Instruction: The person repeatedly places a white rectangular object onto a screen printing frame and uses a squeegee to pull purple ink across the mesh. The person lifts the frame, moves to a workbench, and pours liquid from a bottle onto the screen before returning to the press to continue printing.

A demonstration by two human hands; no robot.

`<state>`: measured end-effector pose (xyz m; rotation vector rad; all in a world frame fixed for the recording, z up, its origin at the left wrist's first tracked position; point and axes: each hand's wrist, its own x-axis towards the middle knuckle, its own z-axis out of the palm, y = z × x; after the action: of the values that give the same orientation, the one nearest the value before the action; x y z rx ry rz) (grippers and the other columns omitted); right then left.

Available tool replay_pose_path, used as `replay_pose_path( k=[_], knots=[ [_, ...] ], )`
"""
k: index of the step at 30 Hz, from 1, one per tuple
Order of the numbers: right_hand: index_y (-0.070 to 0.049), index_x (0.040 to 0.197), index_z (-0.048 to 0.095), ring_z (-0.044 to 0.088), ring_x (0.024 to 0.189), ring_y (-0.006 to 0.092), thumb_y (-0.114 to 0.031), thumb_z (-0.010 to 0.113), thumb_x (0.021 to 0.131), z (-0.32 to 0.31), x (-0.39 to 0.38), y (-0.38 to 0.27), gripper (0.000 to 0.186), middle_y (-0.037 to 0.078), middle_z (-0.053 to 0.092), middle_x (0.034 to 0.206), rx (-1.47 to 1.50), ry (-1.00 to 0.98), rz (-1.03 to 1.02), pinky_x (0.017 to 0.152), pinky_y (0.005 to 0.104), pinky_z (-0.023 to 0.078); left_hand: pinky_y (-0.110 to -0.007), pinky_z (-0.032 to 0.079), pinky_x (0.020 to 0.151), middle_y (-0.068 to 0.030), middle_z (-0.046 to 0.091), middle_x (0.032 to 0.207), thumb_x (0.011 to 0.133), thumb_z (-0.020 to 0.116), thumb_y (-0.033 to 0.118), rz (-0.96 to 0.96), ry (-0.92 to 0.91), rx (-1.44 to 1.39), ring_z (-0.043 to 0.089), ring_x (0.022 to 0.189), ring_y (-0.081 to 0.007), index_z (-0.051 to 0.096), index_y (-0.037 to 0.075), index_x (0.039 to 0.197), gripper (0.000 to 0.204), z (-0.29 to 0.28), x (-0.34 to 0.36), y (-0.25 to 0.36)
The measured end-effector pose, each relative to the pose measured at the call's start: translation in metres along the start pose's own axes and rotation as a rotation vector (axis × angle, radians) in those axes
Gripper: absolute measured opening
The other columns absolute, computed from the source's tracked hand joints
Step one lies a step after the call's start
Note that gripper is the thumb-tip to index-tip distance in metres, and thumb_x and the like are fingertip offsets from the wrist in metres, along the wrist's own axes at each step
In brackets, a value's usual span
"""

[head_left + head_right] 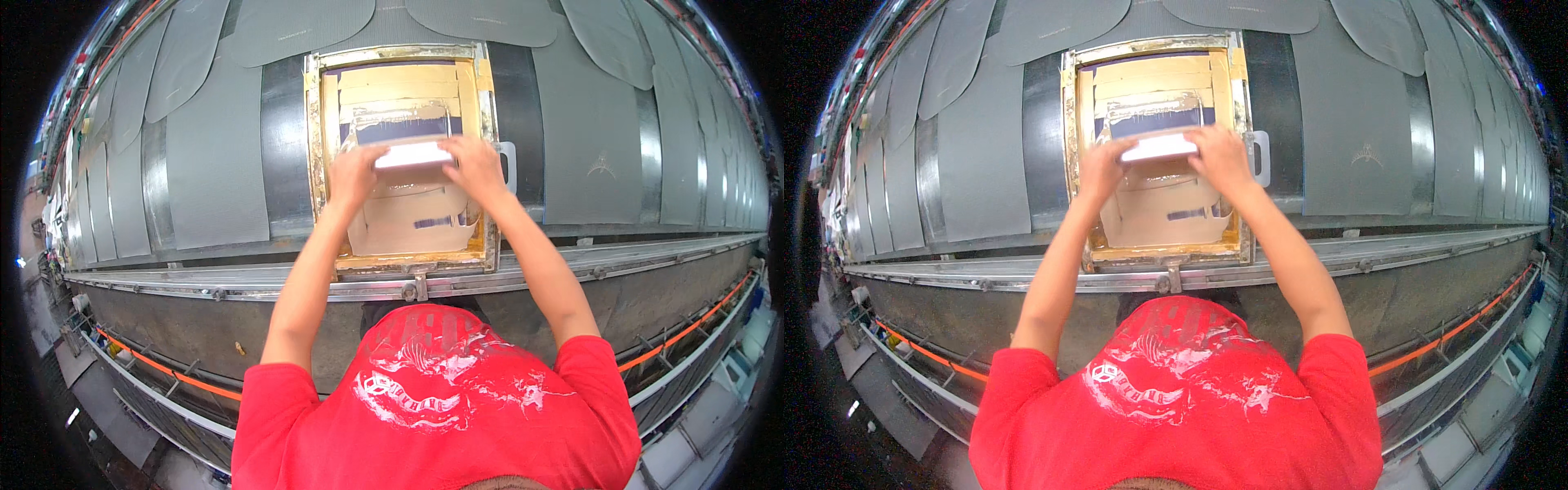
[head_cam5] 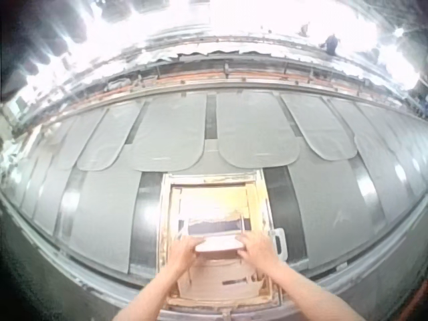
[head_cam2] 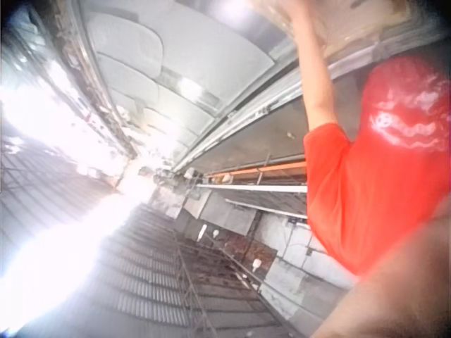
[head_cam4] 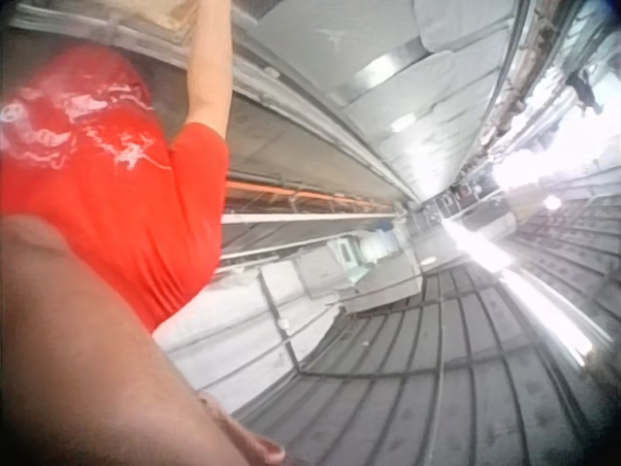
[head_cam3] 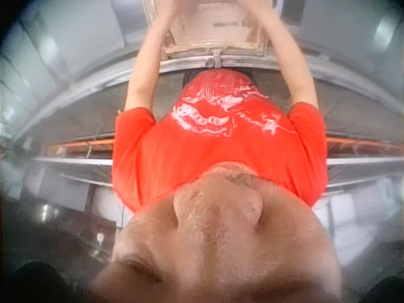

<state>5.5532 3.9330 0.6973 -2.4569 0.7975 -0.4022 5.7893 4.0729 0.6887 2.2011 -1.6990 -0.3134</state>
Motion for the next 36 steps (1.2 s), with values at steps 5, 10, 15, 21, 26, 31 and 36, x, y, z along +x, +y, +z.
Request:
replay_pose_path(
  k=[5,10,15,21,26,31,36],
  knots=[
    [-0.009,0.109,0.074,0.063,0.103,0.0294,-0.018,0.077,0.076,0.013,0.051,0.028,0.035,0.008,0.07,0.109,0.04,0.086,0.005,0.092,0.0415,0.051,-0.041,0.057,0.081,-0.0079,0.075,0.103,0.078,0.065,0.003,-0.036,-0.013,0.05,0.072,0.094,-0.0293,0.078,0.02,0.106,0.036,-0.017,0.065,0.002],
    [-0.012,0.111,0.073,0.063,0.106,0.0292,-0.016,0.08,0.074,0.018,-0.003,0.013,0.038,0.007,0.07,0.112,0.099,-0.034,0.104,0.092,0.0414,0.053,-0.043,0.058,0.079,-0.0085,0.075,0.1,0.079,0.063,0.002,-0.074,-0.08,0.055,0.072,0.09,-0.03,0.078,0.022,0.108,0.039,-0.001,0.015,0.012],
    [-0.013,0.114,0.073,0.063,0.108,0.0302,-0.02,0.081,0.075,0.027,-0.095,-0.022,0.04,0.006,0.068,0.118,0.149,-0.056,0.107,0.094,0.0424,0.053,-0.04,0.055,0.083,-0.0035,0.076,0.104,0.077,0.064,-0.001,0.016,-0.006,0.013,0.071,0.098,-0.0231,0.077,0.017,0.102,0.034,0.007,-0.079,0.039],
    [-0.002,0.119,0.069,0.06,0.114,0.0256,-0.028,0.086,0.077,0.013,-0.087,0.034,0.052,0.013,0.065,0.119,0.508,0.096,0.404,0.094,0.0398,0.049,-0.038,0.051,0.089,-0.0033,0.073,0.114,0.071,0.068,0.0,0.074,0.014,0.041,0.067,0.109,-0.0208,0.074,0.013,0.107,0.038,0.003,-0.113,0.045],
    [-0.017,0.12,0.068,0.064,0.089,0.0306,-0.031,0.071,0.091,0.033,-0.051,0.124,0.032,0.014,0.069,0.097,0.336,0.382,0.585,0.085,0.0416,0.051,-0.038,0.052,0.093,-0.0033,0.072,0.12,0.07,0.072,0.004,0.087,0.024,0.003,0.066,0.114,-0.0229,0.073,0.012,0.111,0.042,0.013,-0.111,0.046],
    [-0.014,0.108,0.072,0.069,0.078,0.0263,-0.028,0.065,0.096,0.022,-0.031,0.094,0.02,0.011,0.073,0.085,0.355,0.585,0.604,0.074,0.0384,0.053,-0.04,0.05,0.096,-0.0044,0.071,0.12,0.068,0.073,0.002,0.133,0.116,-0.021,0.064,0.118,-0.0246,0.071,0.012,0.112,0.045,0.008,-0.138,0.037],
    [-0.011,0.106,0.072,0.068,0.083,0.0201,-0.029,0.064,0.098,0.038,-0.003,0.025,0.021,0.01,0.073,0.091,0.44,0.582,0.541,0.077,0.0358,0.051,-0.041,0.05,0.096,-0.0052,0.071,0.12,0.068,0.073,0.002,0.052,0.17,-0.011,0.065,0.116,-0.0249,0.071,0.012,0.113,0.046,-0.023,-0.172,0.013]
  ],
)
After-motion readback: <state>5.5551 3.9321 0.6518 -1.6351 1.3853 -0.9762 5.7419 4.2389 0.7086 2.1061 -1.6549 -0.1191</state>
